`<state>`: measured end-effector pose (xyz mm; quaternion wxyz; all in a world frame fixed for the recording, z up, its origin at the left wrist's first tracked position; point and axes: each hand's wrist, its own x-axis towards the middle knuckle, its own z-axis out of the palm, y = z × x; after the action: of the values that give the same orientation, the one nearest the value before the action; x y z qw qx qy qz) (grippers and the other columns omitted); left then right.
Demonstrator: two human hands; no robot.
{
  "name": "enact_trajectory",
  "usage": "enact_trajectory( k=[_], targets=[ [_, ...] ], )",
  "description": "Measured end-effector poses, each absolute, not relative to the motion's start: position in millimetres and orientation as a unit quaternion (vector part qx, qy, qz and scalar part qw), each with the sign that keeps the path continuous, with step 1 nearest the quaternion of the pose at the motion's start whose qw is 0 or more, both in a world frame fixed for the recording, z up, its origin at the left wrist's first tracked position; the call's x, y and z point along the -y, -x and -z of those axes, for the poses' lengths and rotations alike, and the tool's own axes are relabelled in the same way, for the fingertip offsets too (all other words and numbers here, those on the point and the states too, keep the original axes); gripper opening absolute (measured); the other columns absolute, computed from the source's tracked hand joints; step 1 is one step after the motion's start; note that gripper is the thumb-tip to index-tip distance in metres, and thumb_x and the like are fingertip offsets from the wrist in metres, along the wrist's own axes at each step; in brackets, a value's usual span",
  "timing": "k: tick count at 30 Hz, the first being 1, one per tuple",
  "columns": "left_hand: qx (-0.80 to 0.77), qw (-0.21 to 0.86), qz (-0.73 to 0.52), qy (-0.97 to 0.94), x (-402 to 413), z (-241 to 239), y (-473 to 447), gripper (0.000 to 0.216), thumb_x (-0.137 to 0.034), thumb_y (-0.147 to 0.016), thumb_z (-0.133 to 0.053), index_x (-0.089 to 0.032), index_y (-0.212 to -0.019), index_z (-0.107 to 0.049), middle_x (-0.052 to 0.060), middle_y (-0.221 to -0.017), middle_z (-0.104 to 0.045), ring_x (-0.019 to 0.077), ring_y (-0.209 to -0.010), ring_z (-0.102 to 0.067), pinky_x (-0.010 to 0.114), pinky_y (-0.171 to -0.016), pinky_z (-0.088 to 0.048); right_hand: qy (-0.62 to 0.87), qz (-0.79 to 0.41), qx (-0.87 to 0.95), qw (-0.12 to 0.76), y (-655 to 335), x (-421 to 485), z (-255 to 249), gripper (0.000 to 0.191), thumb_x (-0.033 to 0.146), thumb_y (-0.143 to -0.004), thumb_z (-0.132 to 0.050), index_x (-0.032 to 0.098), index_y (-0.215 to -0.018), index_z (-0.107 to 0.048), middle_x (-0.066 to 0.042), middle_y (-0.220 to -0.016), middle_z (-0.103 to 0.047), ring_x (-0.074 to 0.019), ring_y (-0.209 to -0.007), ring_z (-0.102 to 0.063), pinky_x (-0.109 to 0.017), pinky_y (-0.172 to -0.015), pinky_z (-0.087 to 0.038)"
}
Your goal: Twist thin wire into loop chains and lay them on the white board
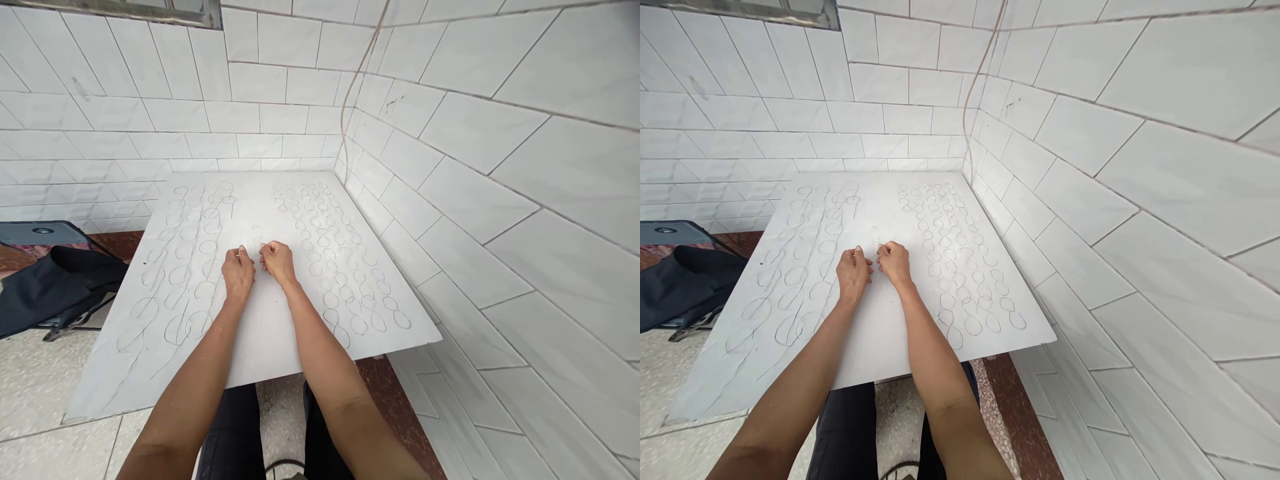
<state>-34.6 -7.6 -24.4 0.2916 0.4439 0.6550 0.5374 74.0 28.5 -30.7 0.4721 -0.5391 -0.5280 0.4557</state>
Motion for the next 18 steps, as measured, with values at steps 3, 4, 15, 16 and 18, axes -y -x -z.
enact_trajectory(
  k=[3, 4, 15, 16, 18],
  targets=[
    [-0.665, 0.245, -0.528, -0.468, 6.0, 30.7, 33.5, 0.023, -0.042, -0.097, -0.049, -0.022, -0.088, -0.054, 0.005, -0.072, -0.066, 0.0199, -0.060, -0.060, 0.030, -0.061, -0.042, 0.581, -0.448, 0.489, 0.472, -75.6, -40.7, 27.8, 0.024, 0.032, -0.097, -0.053, 0.020, -0.077, -0.055, -0.003, -0.069, -0.069, -0.0113, -0.043, -0.058, -0.022, -0.037, -0.037],
    [-0.674, 0.230, -0.515, -0.478, 5.2, 32.5, 33.5, 0.022, -0.041, -0.097, -0.049, -0.022, -0.088, -0.054, 0.005, -0.073, -0.066, 0.0209, -0.064, -0.061, 0.031, -0.064, -0.043, 0.590, -0.446, 0.486, 0.465, -76.8, -47.0, 26.1, 0.024, 0.032, -0.098, -0.052, 0.020, -0.077, -0.054, -0.004, -0.070, -0.069, -0.0109, -0.044, -0.058, -0.022, -0.037, -0.037],
    [-0.716, 0.213, -0.426, -0.511, 2.3, 33.5, 31.4, 0.021, -0.039, -0.095, -0.048, -0.021, -0.096, -0.060, 0.005, -0.079, -0.071, 0.0231, -0.073, -0.064, 0.034, -0.067, -0.044, 0.721, -0.365, 0.487, 0.332, -110.9, -131.7, 4.3, 0.007, 0.015, -0.097, -0.053, 0.013, -0.092, -0.058, -0.007, -0.068, -0.066, -0.0156, -0.049, -0.062, -0.026, -0.047, -0.049],
    [-0.717, 0.213, -0.422, -0.512, 2.3, 33.3, 31.3, 0.022, -0.039, -0.096, -0.048, -0.021, -0.096, -0.060, 0.005, -0.079, -0.071, 0.0231, -0.073, -0.065, 0.034, -0.067, -0.044, 0.729, -0.350, 0.490, 0.325, -112.8, -135.2, 2.9, 0.007, 0.014, -0.096, -0.053, 0.012, -0.095, -0.059, -0.008, -0.069, -0.067, -0.0175, -0.053, -0.065, -0.027, -0.050, -0.051],
    [-0.717, 0.210, -0.420, -0.515, 2.0, 33.6, 31.3, 0.023, -0.039, -0.096, -0.047, -0.021, -0.097, -0.060, 0.005, -0.080, -0.071, 0.0231, -0.073, -0.065, 0.034, -0.068, -0.045, 0.743, -0.310, 0.501, 0.317, -115.5, -137.6, 1.3, 0.010, 0.015, -0.095, -0.054, 0.011, -0.099, -0.062, -0.013, -0.080, -0.069, -0.0228, -0.070, -0.070, -0.032, -0.061, -0.055]
  ],
)
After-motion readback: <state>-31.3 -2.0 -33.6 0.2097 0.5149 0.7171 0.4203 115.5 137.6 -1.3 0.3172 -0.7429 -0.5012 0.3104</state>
